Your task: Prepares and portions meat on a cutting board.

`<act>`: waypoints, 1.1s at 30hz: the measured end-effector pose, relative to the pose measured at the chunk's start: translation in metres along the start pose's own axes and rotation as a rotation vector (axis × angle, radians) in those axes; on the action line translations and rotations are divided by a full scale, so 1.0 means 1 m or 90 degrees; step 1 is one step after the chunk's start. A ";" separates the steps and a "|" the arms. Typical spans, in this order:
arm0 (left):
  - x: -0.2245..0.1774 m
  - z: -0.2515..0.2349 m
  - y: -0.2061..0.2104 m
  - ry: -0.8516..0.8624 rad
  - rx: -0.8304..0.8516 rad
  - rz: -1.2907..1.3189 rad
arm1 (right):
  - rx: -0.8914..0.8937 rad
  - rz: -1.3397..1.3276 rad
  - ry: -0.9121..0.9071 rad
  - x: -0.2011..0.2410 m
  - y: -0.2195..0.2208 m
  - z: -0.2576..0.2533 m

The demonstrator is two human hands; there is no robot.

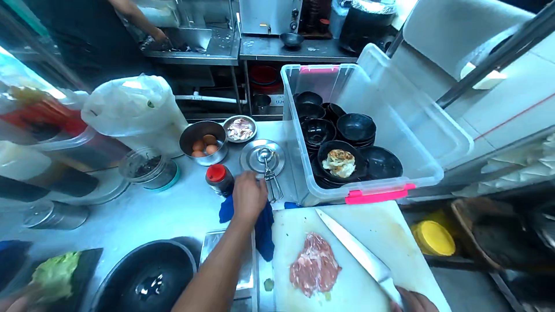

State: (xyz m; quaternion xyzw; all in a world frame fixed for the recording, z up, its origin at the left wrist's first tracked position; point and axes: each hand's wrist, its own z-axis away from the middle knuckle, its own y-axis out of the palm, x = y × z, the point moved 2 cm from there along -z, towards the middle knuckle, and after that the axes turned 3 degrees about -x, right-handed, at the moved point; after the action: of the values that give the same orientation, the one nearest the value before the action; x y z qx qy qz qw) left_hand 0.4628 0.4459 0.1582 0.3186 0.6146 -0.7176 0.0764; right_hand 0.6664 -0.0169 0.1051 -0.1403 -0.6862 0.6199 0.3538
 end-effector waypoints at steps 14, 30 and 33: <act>0.013 -0.104 0.021 -0.271 -0.069 -0.011 | 0.253 -0.159 -0.166 0.294 0.035 -0.186; 0.031 0.098 -0.069 -0.012 -0.258 0.166 | 0.073 -0.211 -0.017 0.318 0.089 -0.238; 0.083 0.150 -0.054 -0.232 -0.209 0.453 | 0.109 -0.410 -0.097 0.311 0.063 -0.190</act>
State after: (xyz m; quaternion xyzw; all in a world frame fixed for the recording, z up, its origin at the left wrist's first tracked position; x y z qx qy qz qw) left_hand 0.3161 0.3426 0.1638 0.3627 0.5490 -0.5838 0.4757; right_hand 0.5555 0.3342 0.1382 0.1601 -0.6652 0.5404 0.4897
